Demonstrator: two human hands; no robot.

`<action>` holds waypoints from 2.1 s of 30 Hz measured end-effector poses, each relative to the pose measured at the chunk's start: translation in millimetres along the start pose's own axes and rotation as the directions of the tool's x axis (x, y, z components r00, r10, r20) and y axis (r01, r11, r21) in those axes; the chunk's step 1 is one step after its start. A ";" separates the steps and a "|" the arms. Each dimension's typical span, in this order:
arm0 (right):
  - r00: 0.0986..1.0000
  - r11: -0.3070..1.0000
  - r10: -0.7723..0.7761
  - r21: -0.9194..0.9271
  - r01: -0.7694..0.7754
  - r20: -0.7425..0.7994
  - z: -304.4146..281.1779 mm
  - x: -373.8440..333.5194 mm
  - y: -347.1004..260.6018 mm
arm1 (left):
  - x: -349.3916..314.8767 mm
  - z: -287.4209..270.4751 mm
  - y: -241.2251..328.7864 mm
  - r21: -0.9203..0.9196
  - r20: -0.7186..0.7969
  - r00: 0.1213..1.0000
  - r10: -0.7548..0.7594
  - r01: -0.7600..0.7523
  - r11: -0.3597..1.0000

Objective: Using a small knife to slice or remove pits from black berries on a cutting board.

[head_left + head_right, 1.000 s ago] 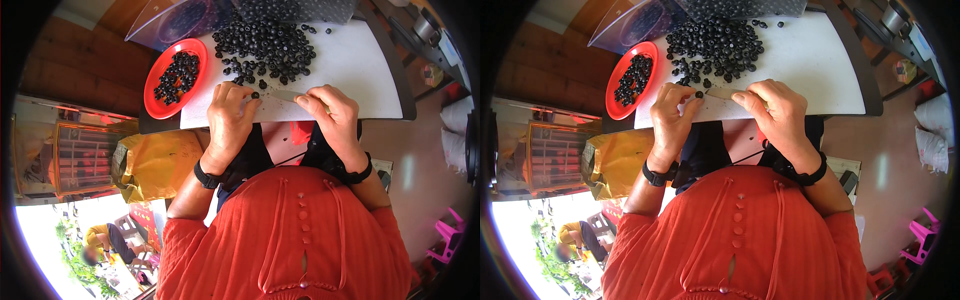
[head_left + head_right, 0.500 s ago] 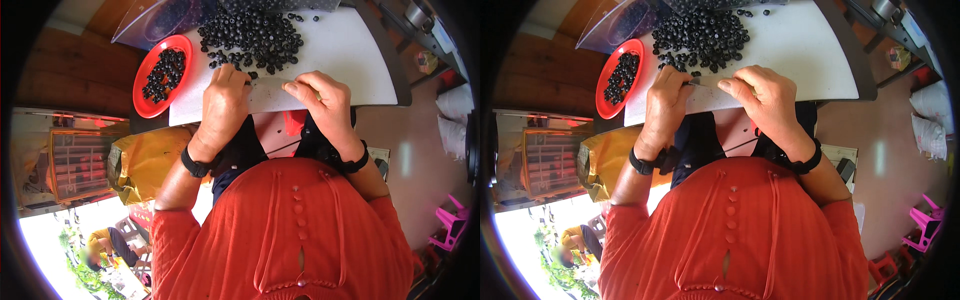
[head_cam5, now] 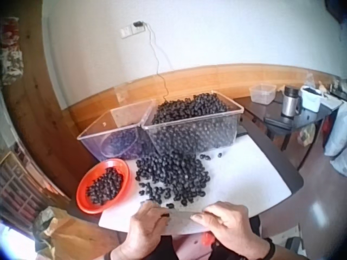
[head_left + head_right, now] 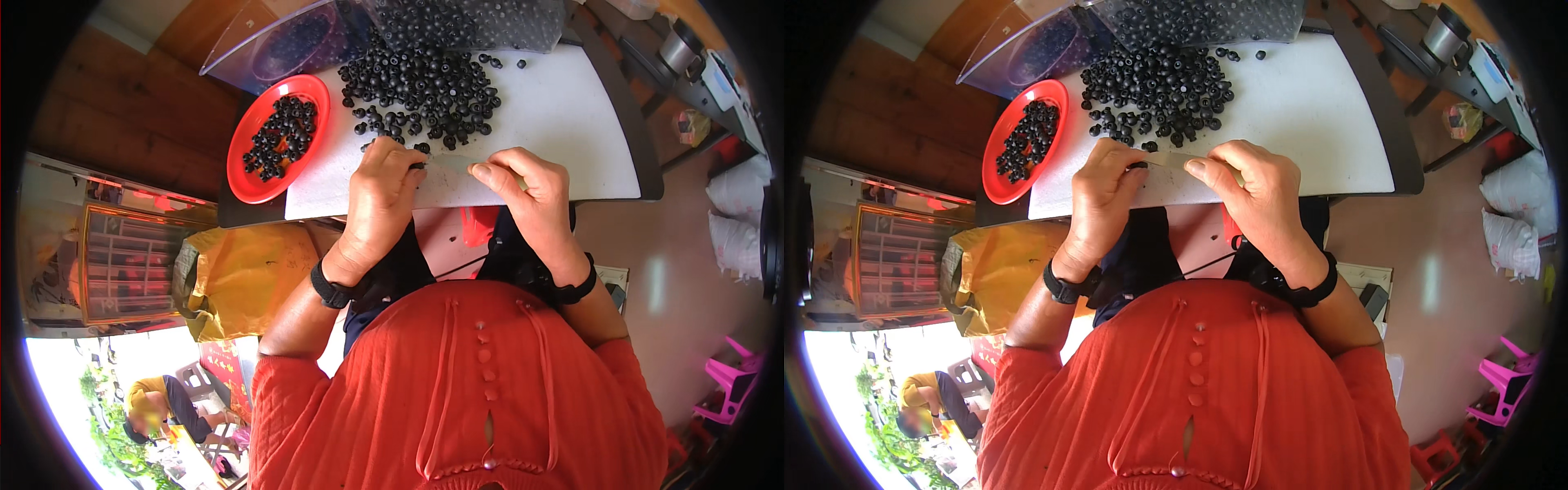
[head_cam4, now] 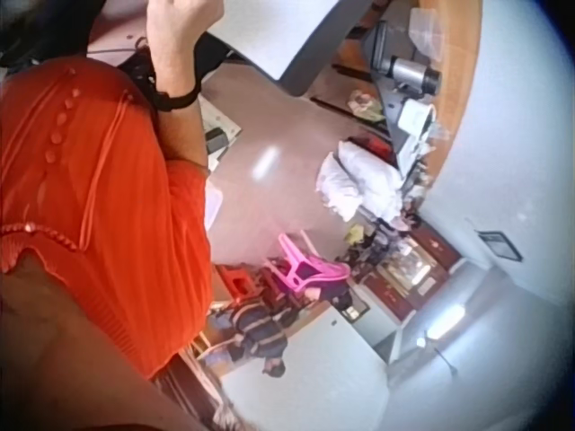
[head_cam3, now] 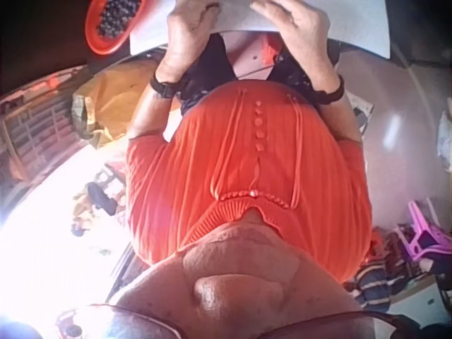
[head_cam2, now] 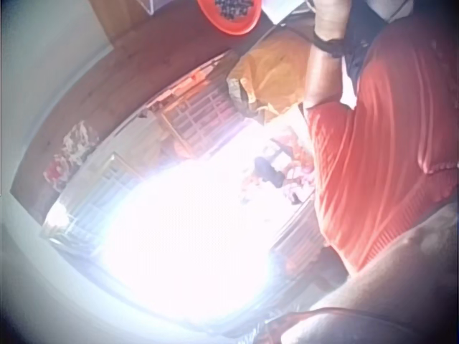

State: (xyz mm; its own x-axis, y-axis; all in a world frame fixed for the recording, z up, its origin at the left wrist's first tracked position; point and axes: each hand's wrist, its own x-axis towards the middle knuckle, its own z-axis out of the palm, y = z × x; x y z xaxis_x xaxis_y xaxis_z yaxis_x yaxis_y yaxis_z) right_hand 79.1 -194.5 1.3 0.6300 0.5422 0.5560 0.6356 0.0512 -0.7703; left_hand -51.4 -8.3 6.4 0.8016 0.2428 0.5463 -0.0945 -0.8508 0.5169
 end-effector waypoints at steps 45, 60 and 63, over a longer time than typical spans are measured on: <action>0.994 0.990 0.111 -0.090 -0.110 0.007 1.2 -1.3 -6.5 | -4.1 17.6 14.6 -0.879 0.153 0.933 -0.326 0.279 0.386; 1.000 0.985 0.014 -0.174 -0.014 -0.001 4.0 -2.6 -1.4 | -6.8 19.8 11.0 -0.866 0.116 0.948 -0.296 0.242 0.438; 1.000 0.977 -0.025 -0.212 0.023 -0.009 4.9 -2.4 1.0 | -5.8 20.1 12.7 -0.866 0.108 0.946 -0.307 0.241 0.438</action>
State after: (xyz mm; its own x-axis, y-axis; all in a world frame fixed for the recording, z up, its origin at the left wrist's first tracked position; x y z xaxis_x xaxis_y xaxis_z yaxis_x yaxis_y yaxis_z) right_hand 76.0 -191.6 -2.4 0.6176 0.5334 0.5779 0.7301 -0.1157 -0.6735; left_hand -45.3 -29.9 -3.4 0.8510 0.4401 0.2866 -0.3591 0.0895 0.9290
